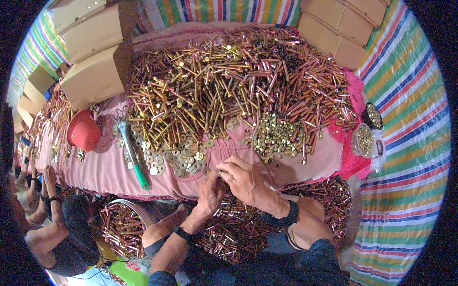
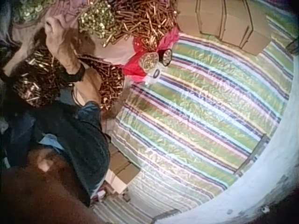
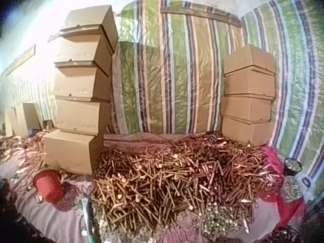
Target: Manually assemble small metal washers onto metal pins at a workshop table.
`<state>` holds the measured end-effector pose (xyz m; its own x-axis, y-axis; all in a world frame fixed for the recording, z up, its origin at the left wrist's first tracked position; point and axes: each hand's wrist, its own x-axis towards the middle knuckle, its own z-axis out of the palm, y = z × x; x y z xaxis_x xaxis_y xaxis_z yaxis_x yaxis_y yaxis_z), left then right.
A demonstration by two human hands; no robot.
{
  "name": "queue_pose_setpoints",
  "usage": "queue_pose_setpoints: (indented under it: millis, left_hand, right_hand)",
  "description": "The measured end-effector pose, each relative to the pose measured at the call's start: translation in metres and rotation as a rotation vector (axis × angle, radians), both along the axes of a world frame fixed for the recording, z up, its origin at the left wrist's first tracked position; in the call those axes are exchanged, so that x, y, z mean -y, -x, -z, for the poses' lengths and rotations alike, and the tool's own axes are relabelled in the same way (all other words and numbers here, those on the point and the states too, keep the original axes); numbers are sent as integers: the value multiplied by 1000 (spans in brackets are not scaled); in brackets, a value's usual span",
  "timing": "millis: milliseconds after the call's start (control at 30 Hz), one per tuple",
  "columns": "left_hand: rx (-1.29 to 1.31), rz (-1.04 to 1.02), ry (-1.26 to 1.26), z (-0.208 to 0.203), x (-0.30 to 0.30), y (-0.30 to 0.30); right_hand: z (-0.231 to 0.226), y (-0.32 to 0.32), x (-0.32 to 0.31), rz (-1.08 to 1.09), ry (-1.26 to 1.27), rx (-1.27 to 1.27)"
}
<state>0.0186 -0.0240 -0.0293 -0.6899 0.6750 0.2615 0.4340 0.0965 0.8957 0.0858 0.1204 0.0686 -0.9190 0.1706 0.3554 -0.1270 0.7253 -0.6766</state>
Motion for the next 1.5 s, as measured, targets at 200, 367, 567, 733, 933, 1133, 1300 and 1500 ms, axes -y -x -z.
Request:
queue_pose_setpoints:
  millis: [200, 367, 567, 733, 933, 1133, 1300, 1500]
  left_hand:
    - [35, -16, 2, 3, -1, -1]
    - [4, -18, -7, 4, 1, 0]
    - [-10, 10, -58, 13, 2, -1]
    - [-144, -4, -91, 11, -2, 0]
    - [-86, 39, -15, 20, 2, 0]
    - [-126, 16, -77, 20, 0, 2]
    - [17, -7, 21, 12, 3, -5]
    - [-77, -75, -21, 13, -2, -5]
  right_hand:
    - [6, 1, 4, -26, -34, -59]
    - [9, 3, 6, -15, 9, -58]
    - [14, 0, -1, 20, 154, 125]
    - [11, 4, 5, 35, 231, 48]
    - [13, 4, -6, -8, 107, 136]
    - [9, 6, -2, 10, 62, 17]
    - [4, 0, -13, -110, -125, 49]
    - [22, 5, -12, -112, -126, -66]
